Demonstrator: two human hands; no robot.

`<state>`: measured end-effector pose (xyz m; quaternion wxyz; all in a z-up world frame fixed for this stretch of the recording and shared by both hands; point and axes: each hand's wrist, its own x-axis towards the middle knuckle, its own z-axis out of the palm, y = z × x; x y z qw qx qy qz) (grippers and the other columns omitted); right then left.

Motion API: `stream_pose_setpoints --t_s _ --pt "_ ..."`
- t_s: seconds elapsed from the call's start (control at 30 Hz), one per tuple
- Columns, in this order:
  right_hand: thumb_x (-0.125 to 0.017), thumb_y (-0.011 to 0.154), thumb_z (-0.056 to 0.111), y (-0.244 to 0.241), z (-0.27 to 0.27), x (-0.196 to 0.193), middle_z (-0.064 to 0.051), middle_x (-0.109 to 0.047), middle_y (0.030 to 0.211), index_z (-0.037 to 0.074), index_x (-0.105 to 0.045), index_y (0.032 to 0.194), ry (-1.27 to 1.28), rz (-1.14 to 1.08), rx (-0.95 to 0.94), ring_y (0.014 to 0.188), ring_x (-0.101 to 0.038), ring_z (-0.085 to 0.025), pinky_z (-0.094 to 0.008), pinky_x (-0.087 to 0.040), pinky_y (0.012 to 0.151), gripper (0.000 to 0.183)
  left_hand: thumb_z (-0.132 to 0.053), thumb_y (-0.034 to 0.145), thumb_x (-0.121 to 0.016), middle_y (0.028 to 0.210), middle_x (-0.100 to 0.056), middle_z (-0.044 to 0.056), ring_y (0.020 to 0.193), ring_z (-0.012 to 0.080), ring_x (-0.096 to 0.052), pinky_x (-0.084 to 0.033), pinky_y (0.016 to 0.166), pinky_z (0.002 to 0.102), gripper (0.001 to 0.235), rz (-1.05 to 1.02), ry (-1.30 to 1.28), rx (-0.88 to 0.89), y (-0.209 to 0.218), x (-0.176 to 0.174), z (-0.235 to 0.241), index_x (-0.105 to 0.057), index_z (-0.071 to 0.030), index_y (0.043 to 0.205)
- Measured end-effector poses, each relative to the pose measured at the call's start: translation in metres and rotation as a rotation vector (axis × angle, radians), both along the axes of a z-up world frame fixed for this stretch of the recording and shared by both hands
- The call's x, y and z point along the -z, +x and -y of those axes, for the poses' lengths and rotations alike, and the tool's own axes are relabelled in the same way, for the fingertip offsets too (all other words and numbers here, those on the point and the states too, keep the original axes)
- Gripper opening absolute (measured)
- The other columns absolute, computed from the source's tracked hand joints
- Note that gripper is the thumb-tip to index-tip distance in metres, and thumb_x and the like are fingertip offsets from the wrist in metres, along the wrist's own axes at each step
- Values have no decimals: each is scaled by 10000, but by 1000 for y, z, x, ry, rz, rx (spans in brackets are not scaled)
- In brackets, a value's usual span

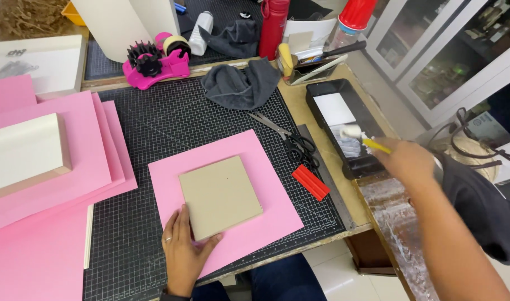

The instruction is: Wrapping cardboard box components with pink paper using a glue roller and a smoothing tool

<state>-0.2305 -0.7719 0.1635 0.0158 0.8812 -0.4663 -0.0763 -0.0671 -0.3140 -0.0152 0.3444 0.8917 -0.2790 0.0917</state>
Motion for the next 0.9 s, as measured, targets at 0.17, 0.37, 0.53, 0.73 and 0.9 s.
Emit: stream_pose_setpoints --t_s 0.17,0.37,0.53,0.73,0.9 --pt "-572 945 562 11 15 12 -37 -747 1281 479 -641 1374 56 -157 22 1163 -716 -317 -461 -570 905 443 -699 685 -751 1548 -501 186 1494 351 -352 -314 1163 579 1186 -29 15 -11 -4 0 -1 -337 -46 1584" --pt "-497 1045 492 36 34 51 -83 -771 1152 388 -559 1478 14 8 -109 974 -745 -351 -456 -599 690 450 -682 709 -750 1518 -526 191 1478 343 -380 -331 1166 547 1145 15 10 -3 -1 2 -3 -359 -45 1576" --pt "-565 970 472 21 9 -30 61 -700 1366 455 -647 1384 105 -294 -37 1233 -669 -254 -433 -577 906 422 -679 707 -755 1511 -531 197 1470 352 -384 -336 1166 544 1160 24 7 -5 -1 2 -1 -350 -33 1580" --pt "-572 992 457 38 66 72 -61 -728 1274 388 -608 1415 -21 23 -147 1111 -708 -360 -495 -598 811 430 -652 721 -763 1532 -510 194 1474 355 -379 -322 1182 529 1133 30 -14 8 0 5 -3 -358 -23 1572" --pt "-563 1015 468 33 10 -29 71 -627 1438 410 -567 1465 101 -289 -62 1303 -608 -216 -439 -549 995 453 -662 722 -765 1507 -529 197 1468 360 -375 -332 1168 549 1136 -6 -7 -4 -3 0 -2 -357 -22 1567"
